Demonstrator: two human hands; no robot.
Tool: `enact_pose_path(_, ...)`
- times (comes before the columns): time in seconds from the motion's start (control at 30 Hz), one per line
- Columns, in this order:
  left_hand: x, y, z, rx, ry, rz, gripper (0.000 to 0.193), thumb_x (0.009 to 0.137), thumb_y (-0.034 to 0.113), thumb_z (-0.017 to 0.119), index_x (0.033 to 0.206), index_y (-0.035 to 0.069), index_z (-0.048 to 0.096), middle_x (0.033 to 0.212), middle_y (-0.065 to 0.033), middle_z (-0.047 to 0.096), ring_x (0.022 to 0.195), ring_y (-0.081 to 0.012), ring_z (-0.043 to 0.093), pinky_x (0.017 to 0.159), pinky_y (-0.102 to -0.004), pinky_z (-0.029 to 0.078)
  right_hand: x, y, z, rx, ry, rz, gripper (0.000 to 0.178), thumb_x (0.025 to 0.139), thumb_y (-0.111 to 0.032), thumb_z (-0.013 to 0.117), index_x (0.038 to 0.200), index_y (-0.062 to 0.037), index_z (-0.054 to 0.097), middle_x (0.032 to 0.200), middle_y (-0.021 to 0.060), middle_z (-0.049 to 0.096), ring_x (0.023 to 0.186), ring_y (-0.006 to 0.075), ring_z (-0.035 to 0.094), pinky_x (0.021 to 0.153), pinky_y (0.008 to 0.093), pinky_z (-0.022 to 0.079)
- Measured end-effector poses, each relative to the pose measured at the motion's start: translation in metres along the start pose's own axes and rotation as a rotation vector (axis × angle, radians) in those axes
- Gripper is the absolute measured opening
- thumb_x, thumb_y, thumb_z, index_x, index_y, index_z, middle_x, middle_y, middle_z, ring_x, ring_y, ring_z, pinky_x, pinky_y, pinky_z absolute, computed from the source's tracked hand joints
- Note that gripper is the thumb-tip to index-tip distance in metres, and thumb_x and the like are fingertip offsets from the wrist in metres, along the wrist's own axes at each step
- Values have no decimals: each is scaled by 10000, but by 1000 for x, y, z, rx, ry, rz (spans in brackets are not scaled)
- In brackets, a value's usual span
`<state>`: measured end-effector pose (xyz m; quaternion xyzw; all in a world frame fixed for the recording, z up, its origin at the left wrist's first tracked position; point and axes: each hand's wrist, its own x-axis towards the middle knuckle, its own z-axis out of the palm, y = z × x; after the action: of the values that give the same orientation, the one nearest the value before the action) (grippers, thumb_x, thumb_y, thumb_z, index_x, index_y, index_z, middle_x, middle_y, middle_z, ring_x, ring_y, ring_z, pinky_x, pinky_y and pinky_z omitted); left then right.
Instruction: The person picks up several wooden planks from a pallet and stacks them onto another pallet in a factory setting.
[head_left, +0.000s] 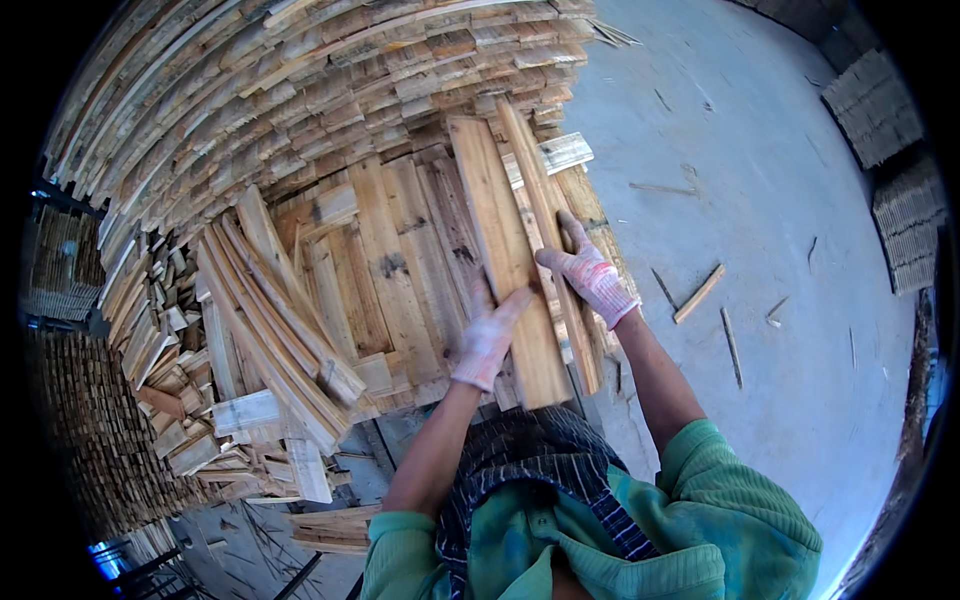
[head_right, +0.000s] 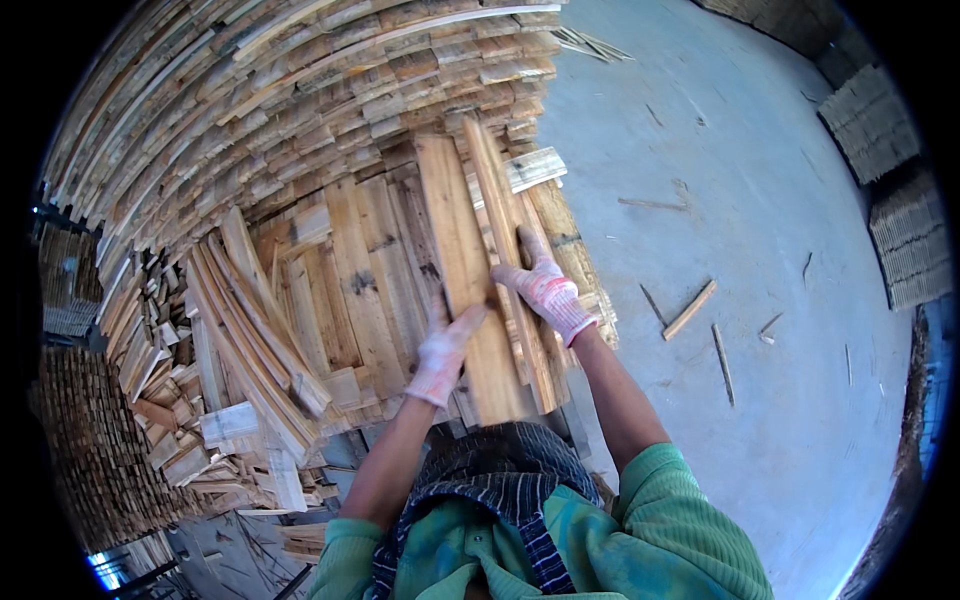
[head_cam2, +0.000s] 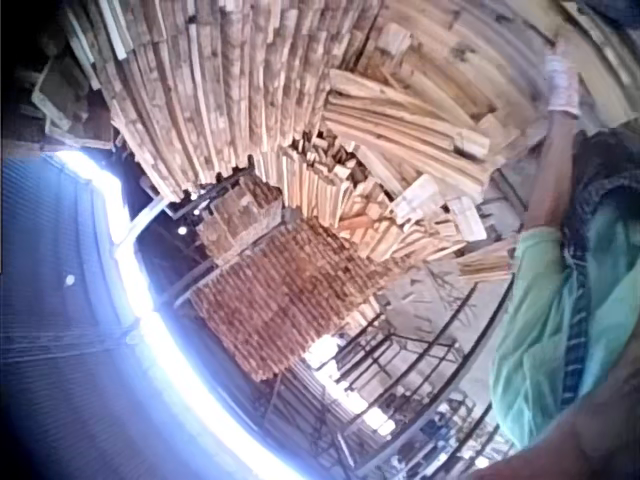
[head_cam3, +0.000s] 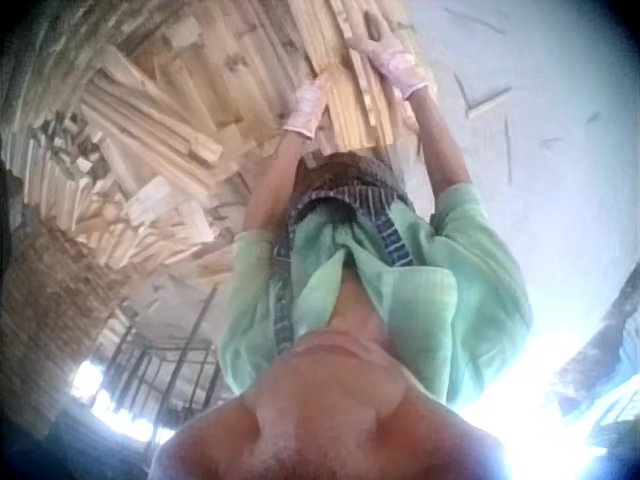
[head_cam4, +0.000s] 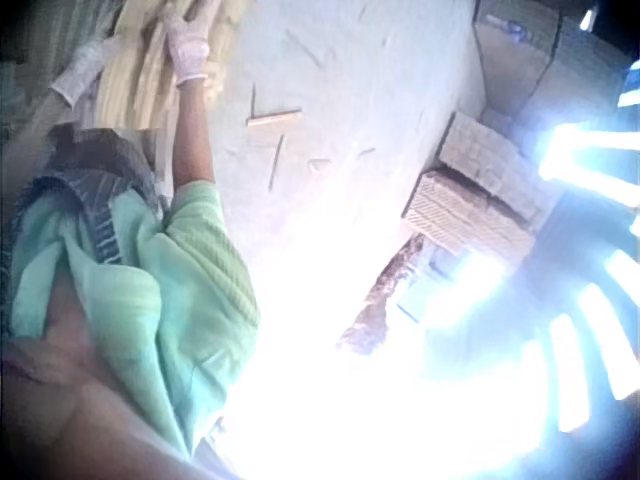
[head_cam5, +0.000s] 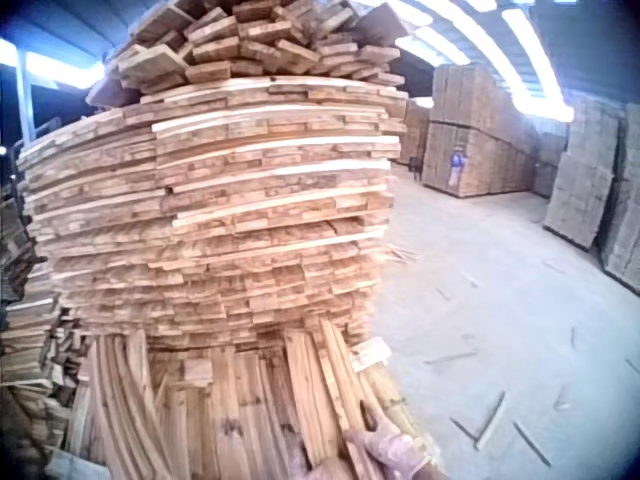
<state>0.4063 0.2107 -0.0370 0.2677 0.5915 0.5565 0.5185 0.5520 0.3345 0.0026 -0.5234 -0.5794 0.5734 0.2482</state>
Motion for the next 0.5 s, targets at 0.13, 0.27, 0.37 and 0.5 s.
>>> enact_pose_path(0.13, 10, -7, 29, 890, 19, 185, 833, 903, 356, 739, 1553, 59, 311, 1366, -266, 531, 1301, -398, 529, 1070, -453, 457, 16, -2, 7, -734, 59, 177, 969, 845, -408, 756, 1596, -80, 239, 1463, 329, 454, 1341, 434, 521, 1116, 454, 431)
enact_pose_path(0.27, -30, 19, -30, 804, -32, 252, 650, 903, 316, 737, 1451, 61, 499, 1341, -221, 554, 1265, -388, 531, 1064, -474, 451, 22, 39, 40, -986, 126, 186, 915, 822, -403, 735, 1597, -207, 292, 1372, 308, 504, 1211, 492, 580, 1042, 527, 463)
enact_pose_path(0.37, -64, 83, -124, 1346, 450, 344, 741, 889, 413, 738, 1494, 99, 448, 1407, -226, 498, 1374, -381, 428, 1139, -497, 363, 27, 81, 20, -774, 234, 11, 912, 822, -415, 749, 1607, -225, 324, 1356, 308, 499, 1205, 452, 574, 1042, 479, 465)
enact_pose_path(0.5, -65, 96, -235, 1291, 884, -271, 985, 813, 610, 736, 1561, 137, 303, 1440, -333, 369, 1325, -522, 387, 1099, -641, 308, 41, 81, 42, -384, 138, 51, 843, 879, -480, 729, 1604, -295, 339, 1314, 236, 475, 1085, 391, 594, 1006, 425, 500)
